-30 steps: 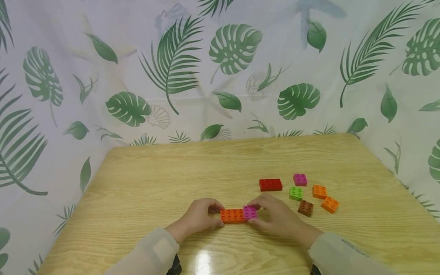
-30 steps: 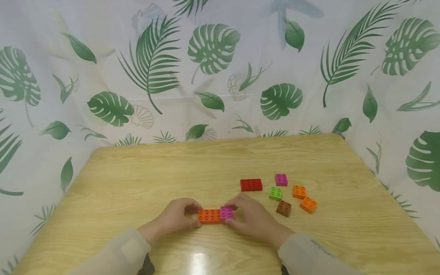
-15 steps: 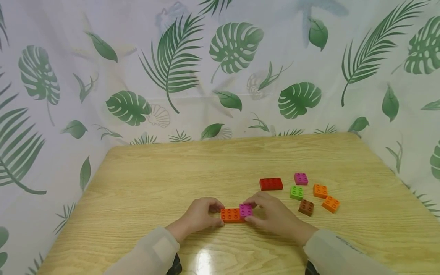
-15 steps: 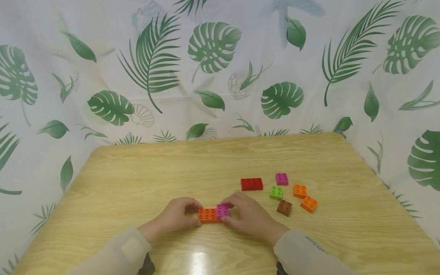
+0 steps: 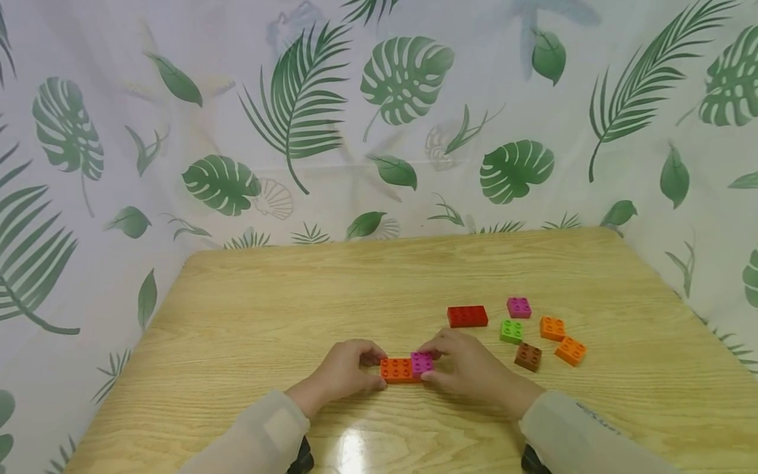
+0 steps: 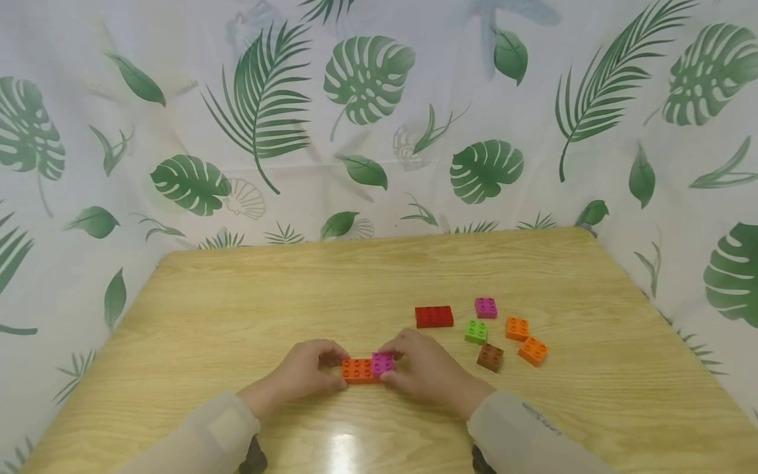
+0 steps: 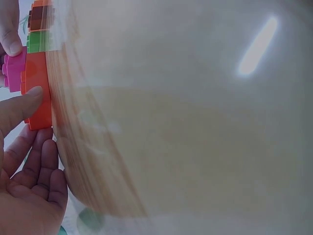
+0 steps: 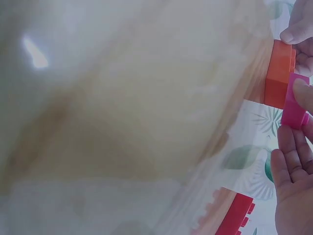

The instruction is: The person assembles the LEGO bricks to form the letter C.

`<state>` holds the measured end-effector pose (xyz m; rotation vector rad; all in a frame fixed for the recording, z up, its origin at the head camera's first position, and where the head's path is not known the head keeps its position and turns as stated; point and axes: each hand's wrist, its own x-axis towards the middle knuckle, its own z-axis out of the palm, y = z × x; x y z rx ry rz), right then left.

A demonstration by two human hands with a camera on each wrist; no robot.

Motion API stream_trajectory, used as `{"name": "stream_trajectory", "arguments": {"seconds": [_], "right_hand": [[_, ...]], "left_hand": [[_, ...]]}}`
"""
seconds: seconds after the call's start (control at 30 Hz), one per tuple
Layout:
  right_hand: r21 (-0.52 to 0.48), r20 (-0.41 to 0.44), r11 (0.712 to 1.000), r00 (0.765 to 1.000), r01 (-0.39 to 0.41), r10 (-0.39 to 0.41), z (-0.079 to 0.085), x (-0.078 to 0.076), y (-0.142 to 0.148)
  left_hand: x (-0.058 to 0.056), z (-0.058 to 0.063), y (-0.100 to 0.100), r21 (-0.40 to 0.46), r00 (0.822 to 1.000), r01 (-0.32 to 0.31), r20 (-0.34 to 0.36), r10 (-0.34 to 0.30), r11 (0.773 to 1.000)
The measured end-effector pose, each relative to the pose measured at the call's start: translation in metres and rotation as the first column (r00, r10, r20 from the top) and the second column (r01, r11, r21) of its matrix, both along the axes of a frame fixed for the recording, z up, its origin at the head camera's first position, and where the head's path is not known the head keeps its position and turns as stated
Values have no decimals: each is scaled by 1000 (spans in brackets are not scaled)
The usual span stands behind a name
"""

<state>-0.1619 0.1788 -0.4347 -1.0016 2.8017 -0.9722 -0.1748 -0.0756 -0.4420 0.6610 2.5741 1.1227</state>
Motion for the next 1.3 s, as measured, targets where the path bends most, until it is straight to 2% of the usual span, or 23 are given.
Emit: {"name": "stream_trajectory", "arguments": {"seconds": [0.17, 0.37, 0.53, 0.73, 1.07, 1.3], "right_hand": [[20, -15, 1000, 1000, 5, -4, 0, -1, -1], [38, 22, 999, 999, 24, -25, -5, -1, 0], [13, 48, 999, 998, 44, -44, -7, 1, 5], [-51, -54, 994, 994, 94, -97, -9, 5, 15], [-70, -188, 973, 955, 219, -229, -8, 13, 50], [-126, -154, 956, 947, 266, -284, -9, 19, 81]], "left_hand": [[0, 1, 0, -8, 1000, 3, -10, -4, 1000], [1, 1, 1, -6, 1000, 4, -8, -4, 1000], [2, -1, 1, -6, 1000, 4, -3, -4, 1000], [2, -2, 1, -5, 1000, 6, -9, -6, 1000], [0, -4, 1, -8, 1000, 7, -18, -7, 1000], [0, -2, 2, -5, 1000, 4, -22, -4, 1000]]}}
